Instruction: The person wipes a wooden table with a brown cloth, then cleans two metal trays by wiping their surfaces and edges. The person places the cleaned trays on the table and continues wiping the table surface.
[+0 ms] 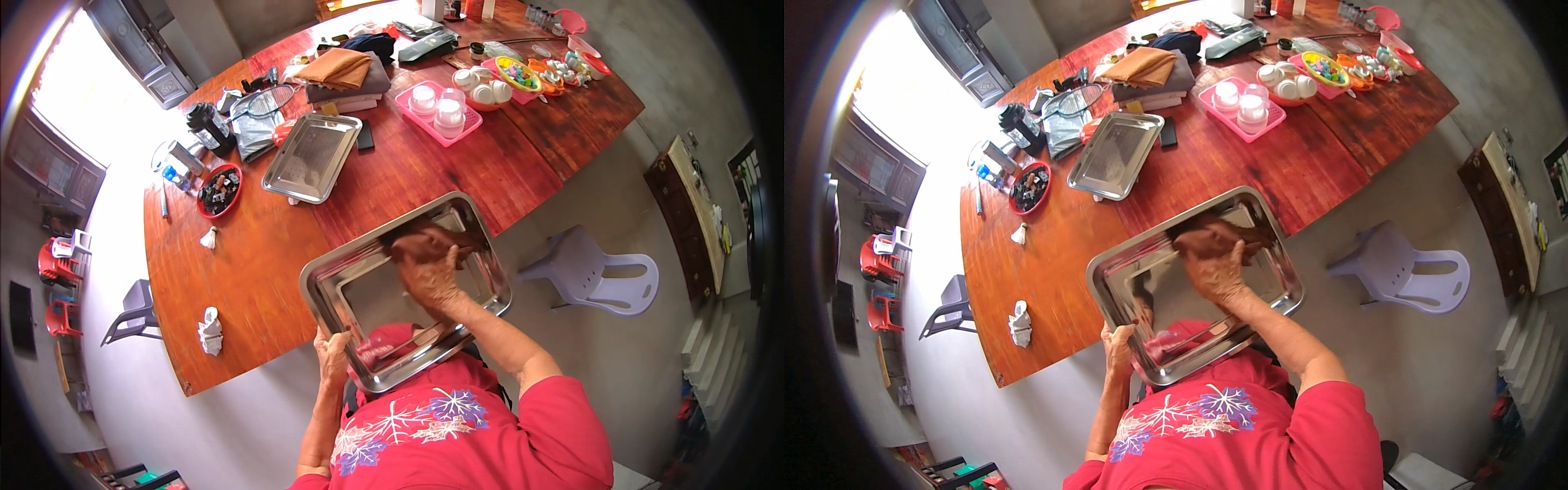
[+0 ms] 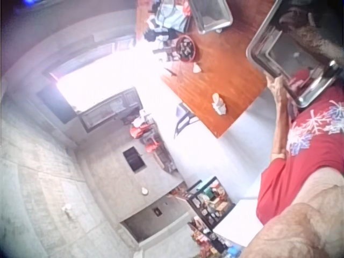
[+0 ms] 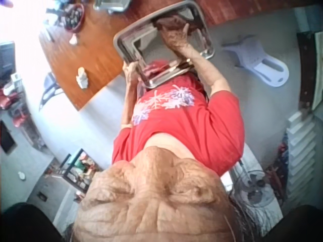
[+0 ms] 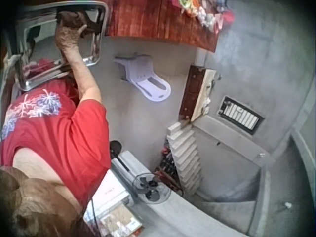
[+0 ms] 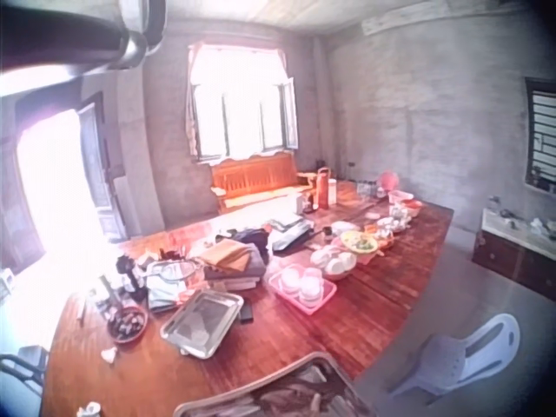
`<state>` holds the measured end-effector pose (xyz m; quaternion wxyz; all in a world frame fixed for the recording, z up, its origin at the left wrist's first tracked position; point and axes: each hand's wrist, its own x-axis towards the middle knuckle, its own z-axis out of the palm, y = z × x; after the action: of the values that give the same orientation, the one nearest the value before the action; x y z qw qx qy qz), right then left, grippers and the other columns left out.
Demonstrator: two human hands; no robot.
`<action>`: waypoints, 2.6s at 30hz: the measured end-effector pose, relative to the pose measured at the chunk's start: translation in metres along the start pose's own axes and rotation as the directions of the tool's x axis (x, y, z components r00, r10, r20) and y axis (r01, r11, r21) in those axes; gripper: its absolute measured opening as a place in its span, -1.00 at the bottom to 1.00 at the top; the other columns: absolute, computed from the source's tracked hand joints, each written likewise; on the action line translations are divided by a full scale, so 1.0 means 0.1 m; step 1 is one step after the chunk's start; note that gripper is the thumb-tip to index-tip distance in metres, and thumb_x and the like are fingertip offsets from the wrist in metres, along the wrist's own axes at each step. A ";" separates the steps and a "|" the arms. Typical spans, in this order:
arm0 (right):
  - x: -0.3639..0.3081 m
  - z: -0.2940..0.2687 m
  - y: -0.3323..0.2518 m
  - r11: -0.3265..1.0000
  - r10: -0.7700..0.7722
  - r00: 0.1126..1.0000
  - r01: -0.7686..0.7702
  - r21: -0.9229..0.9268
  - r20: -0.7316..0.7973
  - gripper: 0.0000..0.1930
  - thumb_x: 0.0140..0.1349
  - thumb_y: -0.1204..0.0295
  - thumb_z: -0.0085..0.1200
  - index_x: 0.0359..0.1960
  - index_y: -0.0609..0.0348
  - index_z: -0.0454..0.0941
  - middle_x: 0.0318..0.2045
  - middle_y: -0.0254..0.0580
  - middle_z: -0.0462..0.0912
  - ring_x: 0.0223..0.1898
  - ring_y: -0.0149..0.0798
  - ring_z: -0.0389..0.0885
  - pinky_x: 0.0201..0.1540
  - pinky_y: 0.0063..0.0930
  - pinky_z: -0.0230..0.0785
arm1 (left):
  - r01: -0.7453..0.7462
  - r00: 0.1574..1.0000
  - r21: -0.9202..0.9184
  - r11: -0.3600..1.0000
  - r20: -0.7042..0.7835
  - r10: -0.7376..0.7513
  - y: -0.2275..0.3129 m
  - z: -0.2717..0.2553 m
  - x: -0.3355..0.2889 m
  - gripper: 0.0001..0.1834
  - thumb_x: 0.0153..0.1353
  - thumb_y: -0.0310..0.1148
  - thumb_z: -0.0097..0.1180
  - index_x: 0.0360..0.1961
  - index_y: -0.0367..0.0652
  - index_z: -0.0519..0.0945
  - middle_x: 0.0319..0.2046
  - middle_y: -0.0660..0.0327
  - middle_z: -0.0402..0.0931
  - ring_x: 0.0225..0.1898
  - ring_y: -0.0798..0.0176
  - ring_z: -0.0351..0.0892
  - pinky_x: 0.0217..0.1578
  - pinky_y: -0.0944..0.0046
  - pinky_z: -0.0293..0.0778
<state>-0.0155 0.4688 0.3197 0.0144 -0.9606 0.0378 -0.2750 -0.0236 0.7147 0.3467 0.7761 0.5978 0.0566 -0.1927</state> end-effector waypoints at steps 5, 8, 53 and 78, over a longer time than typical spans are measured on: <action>-0.11 -0.18 0.44 0.965 0.256 0.870 -0.256 -0.058 0.421 -0.52 0.20 0.31 -0.08 0.20 -0.09 0.35 -0.53 -0.07 0.64 -0.42 0.02 0.66 -0.15 0.28 0.33 | -0.039 0.999 -0.053 0.998 -0.033 0.037 -0.02 -0.06 -0.03 -0.71 0.04 -0.53 -0.01 -0.15 -0.25 0.49 -0.40 0.25 0.54 -0.46 0.42 0.49 -0.41 0.42 0.45; -0.42 -0.31 0.45 0.965 0.213 0.790 -0.261 0.001 0.574 -0.52 0.18 0.38 -0.12 0.19 0.04 0.35 -0.57 0.01 0.63 -0.51 0.08 0.67 -0.48 -0.04 0.49 | -0.026 0.998 -0.104 0.994 -0.054 0.020 -0.01 -0.05 -0.07 -0.72 0.08 -0.54 -0.01 -0.12 -0.21 0.44 -0.48 0.30 0.51 -0.55 0.47 0.44 -0.50 0.47 0.38; -0.47 -0.68 -0.55 0.758 -0.583 0.674 0.249 0.603 0.454 -0.84 0.04 0.33 0.00 -0.51 0.14 0.54 -0.35 -0.13 0.55 -0.24 -0.09 0.54 -0.32 -0.25 0.49 | -0.052 0.984 -0.190 0.980 -0.179 0.018 0.07 -0.31 -0.08 -0.82 0.21 -0.47 0.02 -0.15 -0.20 0.47 -0.47 0.26 0.50 -0.54 0.38 0.47 -0.51 0.38 0.44; -0.27 -0.04 -0.47 -0.643 0.376 0.351 -0.568 0.514 0.858 -0.68 0.00 0.18 0.34 -0.54 0.14 0.52 -0.65 -0.30 0.49 -0.72 -0.37 0.42 -0.68 -0.41 0.32 | -0.151 0.949 -0.352 0.924 -0.314 0.036 -0.25 -0.38 -0.09 -0.76 0.14 -0.34 -0.03 -0.21 -0.24 0.46 -0.29 0.13 0.49 -0.27 0.16 0.54 -0.25 0.11 0.57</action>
<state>-0.0368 0.5176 0.3109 0.8443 -0.3879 0.3633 -0.0682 -0.0354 0.7481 0.3164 0.8657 0.4645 0.1807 -0.0473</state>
